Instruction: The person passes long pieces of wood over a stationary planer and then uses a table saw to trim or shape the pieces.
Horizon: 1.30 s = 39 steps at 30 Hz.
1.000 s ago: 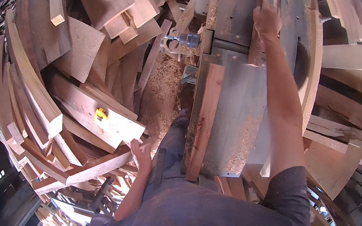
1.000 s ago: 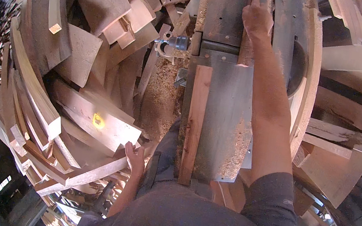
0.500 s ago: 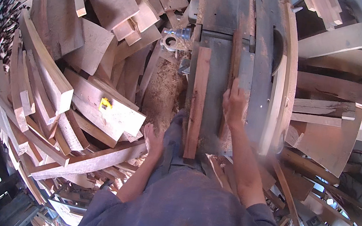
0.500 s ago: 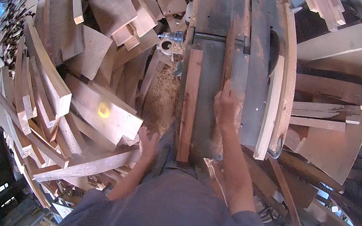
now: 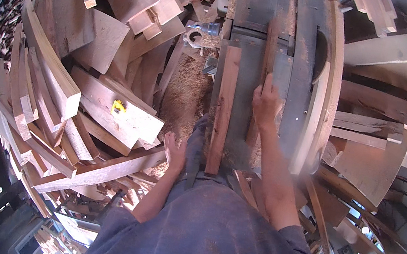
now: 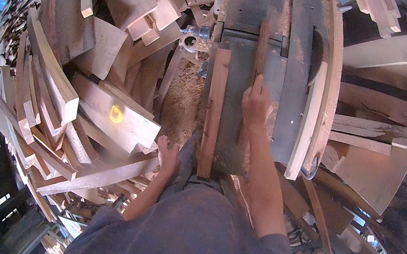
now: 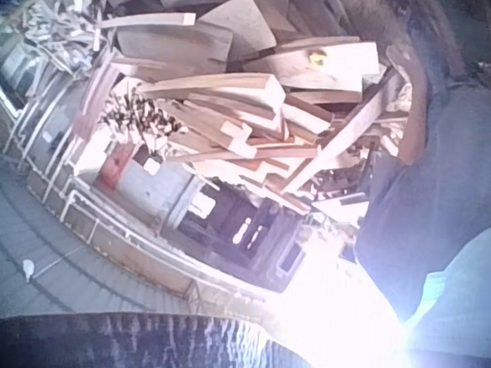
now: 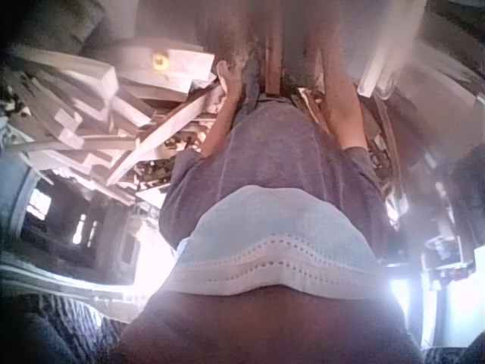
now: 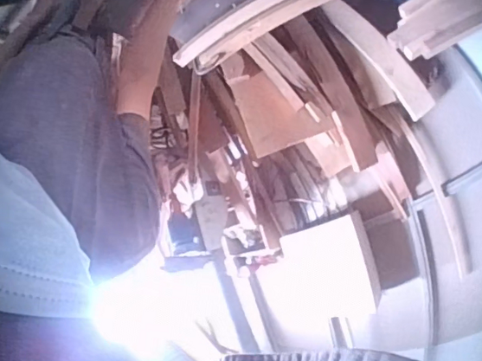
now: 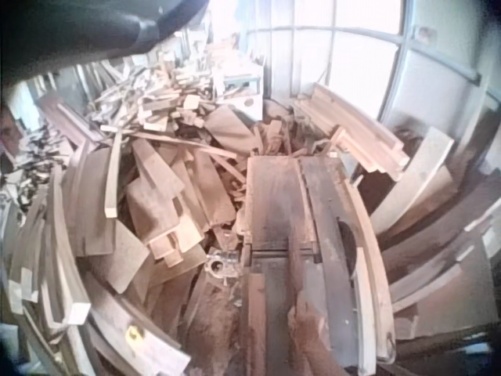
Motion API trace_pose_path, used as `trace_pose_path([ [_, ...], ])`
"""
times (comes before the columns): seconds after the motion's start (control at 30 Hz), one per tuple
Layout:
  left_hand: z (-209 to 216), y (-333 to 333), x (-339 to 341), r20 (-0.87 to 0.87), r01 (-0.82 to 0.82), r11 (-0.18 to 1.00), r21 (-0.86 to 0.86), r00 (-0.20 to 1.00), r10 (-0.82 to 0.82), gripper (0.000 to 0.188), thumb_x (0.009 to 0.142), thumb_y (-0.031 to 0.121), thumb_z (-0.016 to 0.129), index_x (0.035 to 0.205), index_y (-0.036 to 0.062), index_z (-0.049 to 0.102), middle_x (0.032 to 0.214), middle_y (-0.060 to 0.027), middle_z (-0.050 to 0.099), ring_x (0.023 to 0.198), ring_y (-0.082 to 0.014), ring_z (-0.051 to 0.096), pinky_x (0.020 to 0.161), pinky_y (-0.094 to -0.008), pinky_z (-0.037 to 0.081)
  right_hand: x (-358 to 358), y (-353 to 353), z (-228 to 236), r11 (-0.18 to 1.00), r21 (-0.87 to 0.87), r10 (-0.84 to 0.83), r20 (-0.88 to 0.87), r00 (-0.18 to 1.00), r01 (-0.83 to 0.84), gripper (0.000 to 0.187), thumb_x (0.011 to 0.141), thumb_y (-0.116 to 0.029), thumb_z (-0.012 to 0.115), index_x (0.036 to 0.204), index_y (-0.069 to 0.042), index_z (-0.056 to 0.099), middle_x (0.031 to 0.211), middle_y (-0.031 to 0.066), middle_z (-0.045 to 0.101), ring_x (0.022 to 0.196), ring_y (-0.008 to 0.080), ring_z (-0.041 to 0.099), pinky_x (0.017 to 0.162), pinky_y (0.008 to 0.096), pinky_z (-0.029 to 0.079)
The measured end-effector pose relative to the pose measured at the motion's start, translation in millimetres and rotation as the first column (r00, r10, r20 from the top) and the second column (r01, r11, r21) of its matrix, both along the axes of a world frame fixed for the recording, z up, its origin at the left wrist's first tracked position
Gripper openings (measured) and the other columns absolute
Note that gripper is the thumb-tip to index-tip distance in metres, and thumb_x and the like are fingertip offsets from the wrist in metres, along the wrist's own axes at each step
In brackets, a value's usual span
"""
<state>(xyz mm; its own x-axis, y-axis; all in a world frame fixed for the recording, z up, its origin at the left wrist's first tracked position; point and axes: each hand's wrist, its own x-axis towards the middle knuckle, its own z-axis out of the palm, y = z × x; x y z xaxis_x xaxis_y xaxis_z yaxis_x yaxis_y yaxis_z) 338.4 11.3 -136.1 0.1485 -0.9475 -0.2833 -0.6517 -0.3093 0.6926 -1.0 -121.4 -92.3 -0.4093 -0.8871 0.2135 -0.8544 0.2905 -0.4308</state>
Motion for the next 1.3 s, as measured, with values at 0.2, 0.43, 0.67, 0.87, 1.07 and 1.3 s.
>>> trace_pose_path([
  [0.2, -6.9, -14.2, 7.6, 0.128, -0.020, 0.998, -0.052, 0.991, 0.026, 0.034, 0.083, 0.011, 0.068, 0.109, -0.0070, 0.054, 0.110, -0.0207, 0.053, 0.101, -0.0352, 0.056, 0.092, -0.0439, 0.047, -32.8, -93.6, -0.5, 1.000, -0.017, -0.011, -0.099, 0.995, 0.010, 0.048, 0.094, -0.021, 0.061, 0.138, -0.003, 0.053, 0.097, 0.0217, 0.065, 0.076, 0.0396, 0.069, 0.059, 0.0479, 0.056],
  [0.43, -9.1, -36.2, 9.8, 0.022, -0.138, 0.972, 0.190, 0.990, 0.137, 0.053, 0.088, 0.018, 0.070, 0.128, -0.0118, 0.052, 0.141, -0.0305, 0.047, 0.130, -0.0439, 0.047, 0.112, -0.0484, 0.037, -70.3, -194.2, 2.9, 1.000, -0.027, -0.008, -0.104, 0.995, 0.005, 0.041, 0.095, -0.022, 0.058, 0.132, -0.004, 0.058, 0.104, 0.0242, 0.067, 0.088, 0.0437, 0.068, 0.074, 0.0509, 0.057],
  [0.67, -21.5, -45.5, 18.5, 0.088, -0.184, 0.935, 0.304, 0.982, 0.165, 0.066, 0.092, 0.020, 0.067, 0.142, -0.0162, 0.043, 0.153, -0.0323, 0.037, 0.144, -0.0456, 0.034, 0.121, -0.0478, 0.028, -123.1, -289.0, -20.3, 0.997, -0.082, -0.024, -0.252, 0.967, 0.003, 0.038, 0.095, -0.029, 0.057, 0.127, -0.010, 0.059, 0.103, 0.0215, 0.070, 0.087, 0.0448, 0.070, 0.072, 0.0543, 0.057],
  [0.87, -30.8, -52.6, 24.5, 0.111, -0.206, 0.908, 0.365, 0.978, 0.177, 0.068, 0.093, 0.021, 0.066, 0.144, -0.0159, 0.040, 0.153, -0.0327, 0.037, 0.144, -0.0447, 0.034, 0.122, -0.0473, 0.027, -151.4, -351.0, -18.2, 0.999, -0.031, 0.017, -0.254, 0.967, -0.026, 0.045, 0.094, -0.026, 0.056, 0.136, -0.010, 0.056, 0.111, 0.0255, 0.068, 0.096, 0.0477, 0.067, 0.080, 0.0561, 0.055],
  [1.07, -27.7, -65.7, 33.4, 0.062, -0.196, 0.912, 0.359, 0.980, 0.187, 0.058, 0.091, 0.014, 0.064, 0.136, -0.0150, 0.044, 0.144, -0.0308, 0.043, 0.133, -0.0435, 0.042, 0.114, -0.0461, 0.034, -183.2, -382.8, -29.8, 1.000, 0.026, 0.013, -0.225, 0.974, -0.007, 0.046, 0.092, -0.022, 0.057, 0.135, -0.006, 0.055, 0.110, 0.0279, 0.066, 0.097, 0.0485, 0.066, 0.081, 0.0565, 0.054],
  [1.3, -36.0, -64.9, 47.9, -0.042, -0.205, 0.964, 0.167, 0.976, 0.215, 0.047, 0.085, 0.013, 0.064, 0.120, -0.0143, 0.049, 0.118, -0.0246, 0.049, 0.108, -0.0395, 0.050, 0.099, -0.0455, 0.042, -142.4, -297.2, -25.4, 0.993, 0.115, -0.001, -0.249, 0.968, 0.031, 0.052, 0.096, -0.028, 0.057, 0.144, -0.009, 0.046, 0.111, 0.0268, 0.068, 0.090, 0.0462, 0.070, 0.073, 0.0547, 0.058],
])
